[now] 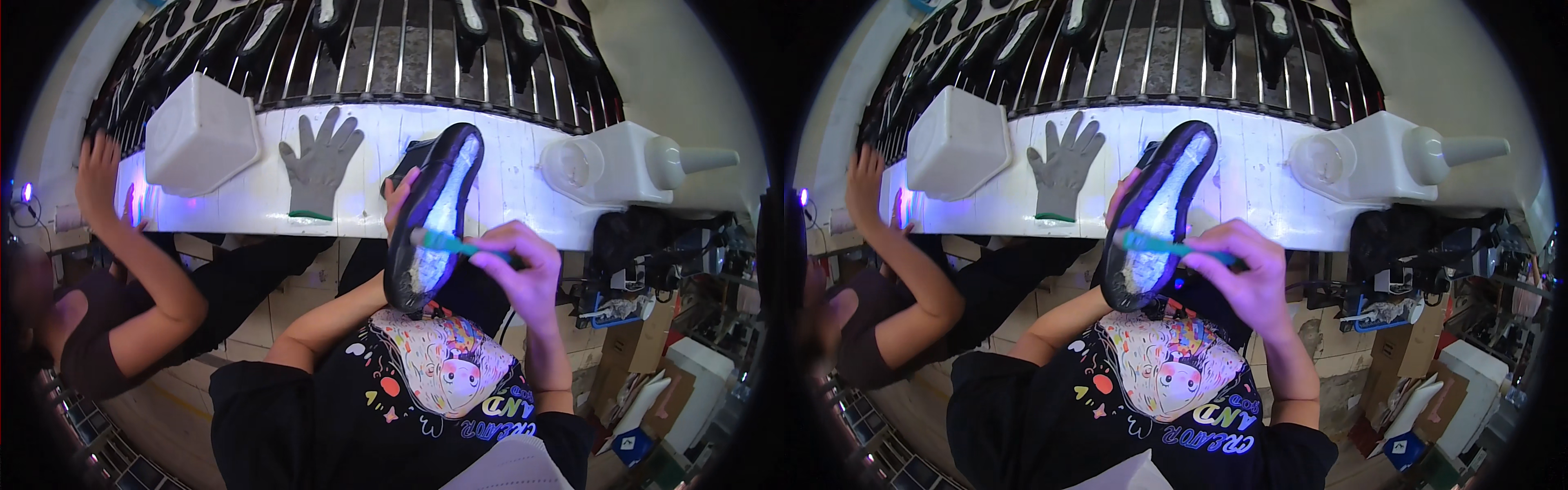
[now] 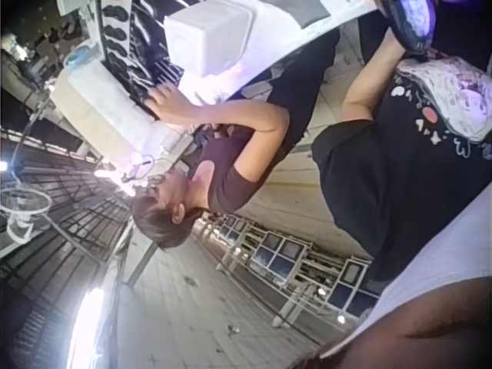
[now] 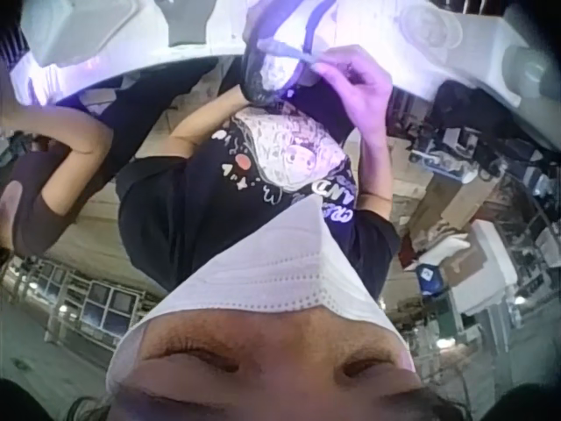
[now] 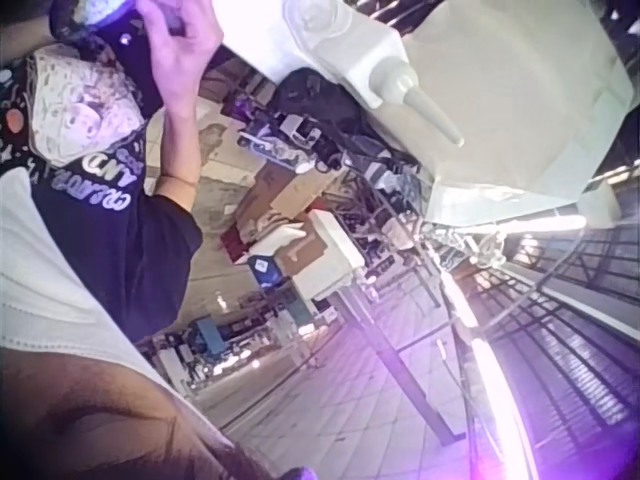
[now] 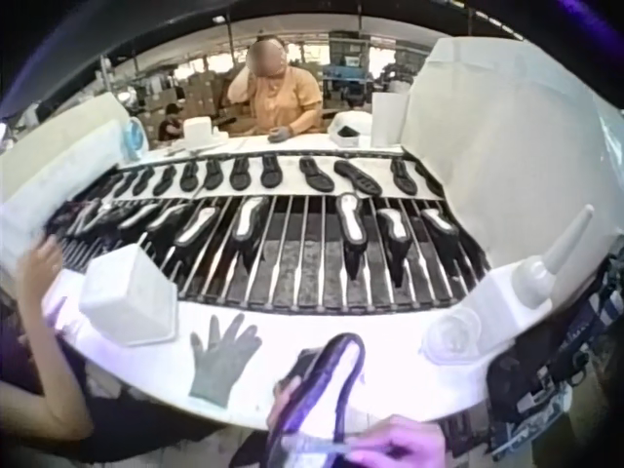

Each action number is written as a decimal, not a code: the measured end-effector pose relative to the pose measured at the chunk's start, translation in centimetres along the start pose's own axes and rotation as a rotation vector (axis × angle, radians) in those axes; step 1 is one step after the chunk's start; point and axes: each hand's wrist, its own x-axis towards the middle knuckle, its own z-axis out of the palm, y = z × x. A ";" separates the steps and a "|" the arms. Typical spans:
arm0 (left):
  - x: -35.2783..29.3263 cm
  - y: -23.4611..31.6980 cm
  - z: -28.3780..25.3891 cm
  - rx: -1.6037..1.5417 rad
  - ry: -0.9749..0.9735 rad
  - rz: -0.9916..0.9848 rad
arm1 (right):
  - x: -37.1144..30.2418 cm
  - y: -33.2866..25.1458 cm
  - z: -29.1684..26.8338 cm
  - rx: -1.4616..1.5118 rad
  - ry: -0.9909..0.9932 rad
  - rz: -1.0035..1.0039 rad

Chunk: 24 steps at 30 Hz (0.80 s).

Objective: Applying adhesive or primer to the edges of shoe soles using a small brush.

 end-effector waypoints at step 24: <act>-0.2 -2.9 1.2 0.219 0.069 0.422 | 3.2 5.3 -1.7 -0.190 0.221 0.163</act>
